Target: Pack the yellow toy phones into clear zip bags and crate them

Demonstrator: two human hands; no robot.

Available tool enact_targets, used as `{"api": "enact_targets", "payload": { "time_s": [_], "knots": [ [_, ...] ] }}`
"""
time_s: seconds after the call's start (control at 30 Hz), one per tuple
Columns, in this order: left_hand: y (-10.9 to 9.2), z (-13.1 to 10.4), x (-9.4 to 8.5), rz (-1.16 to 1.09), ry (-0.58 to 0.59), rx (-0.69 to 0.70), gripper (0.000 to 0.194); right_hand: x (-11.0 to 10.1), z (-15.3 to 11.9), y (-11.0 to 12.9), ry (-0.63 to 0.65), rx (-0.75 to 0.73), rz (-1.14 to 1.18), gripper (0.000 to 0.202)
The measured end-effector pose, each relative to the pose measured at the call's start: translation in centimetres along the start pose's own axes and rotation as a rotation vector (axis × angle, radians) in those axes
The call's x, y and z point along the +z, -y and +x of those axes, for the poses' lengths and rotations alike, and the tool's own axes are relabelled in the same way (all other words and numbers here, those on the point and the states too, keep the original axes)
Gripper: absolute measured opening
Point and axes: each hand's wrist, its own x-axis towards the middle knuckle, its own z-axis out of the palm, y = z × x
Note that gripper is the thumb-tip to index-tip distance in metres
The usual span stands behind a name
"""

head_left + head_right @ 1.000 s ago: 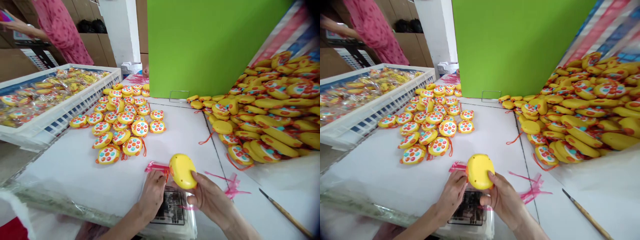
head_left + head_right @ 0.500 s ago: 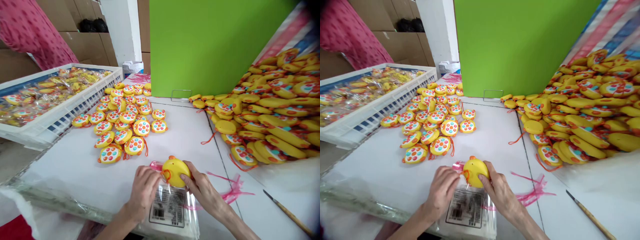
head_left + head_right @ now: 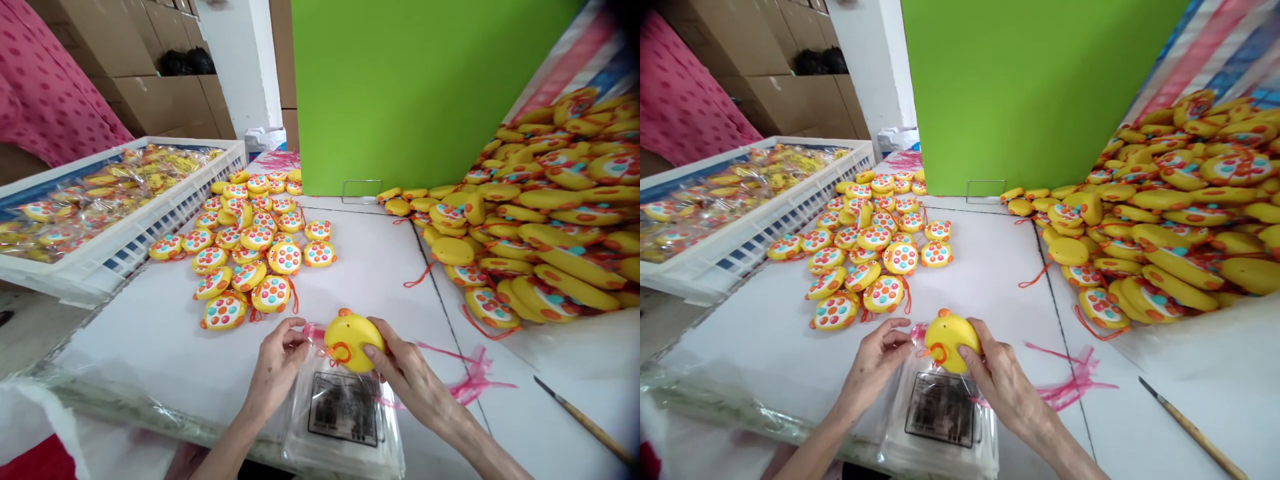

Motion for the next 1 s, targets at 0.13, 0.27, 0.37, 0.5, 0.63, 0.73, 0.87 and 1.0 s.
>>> {"api": "enact_targets", "payload": {
  "time_s": [0.13,0.27,0.37,0.5,0.63,0.73,0.87,1.0],
  "knots": [
    [0.4,0.1,0.0,-0.002,0.010,0.024,0.016,0.1,-0.1,-0.1,0.021,-0.016,-0.002,0.045],
    [0.3,0.0,0.0,0.157,-0.016,0.078,0.029,0.4,0.0,-0.6,0.079,-0.010,-0.007,0.045],
    [0.2,-0.3,-0.2,0.249,-0.051,0.094,0.038,0.4,0.1,-0.6,0.099,-0.023,0.002,0.044],
    [-0.2,-0.6,-0.5,0.309,-0.178,0.171,0.028,0.3,0.2,-0.4,0.085,-0.036,-0.028,0.043],
    [-0.6,-0.5,-0.5,0.418,-0.164,0.285,0.015,0.2,0.3,-0.1,0.097,-0.045,-0.030,0.043],
    [-1.1,-0.2,-0.1,0.414,-0.132,0.278,0.014,0.0,0.4,0.3,0.112,-0.068,-0.033,0.042],
    [-1.4,0.1,0.6,0.169,-0.023,0.134,0.019,-0.6,0.9,1.0,0.181,-0.092,-0.099,0.044],
    [-0.6,0.2,1.5,-0.021,0.060,0.055,0.020,-1.1,2.0,1.7,0.264,-0.137,-0.212,0.045]
  ]
}}
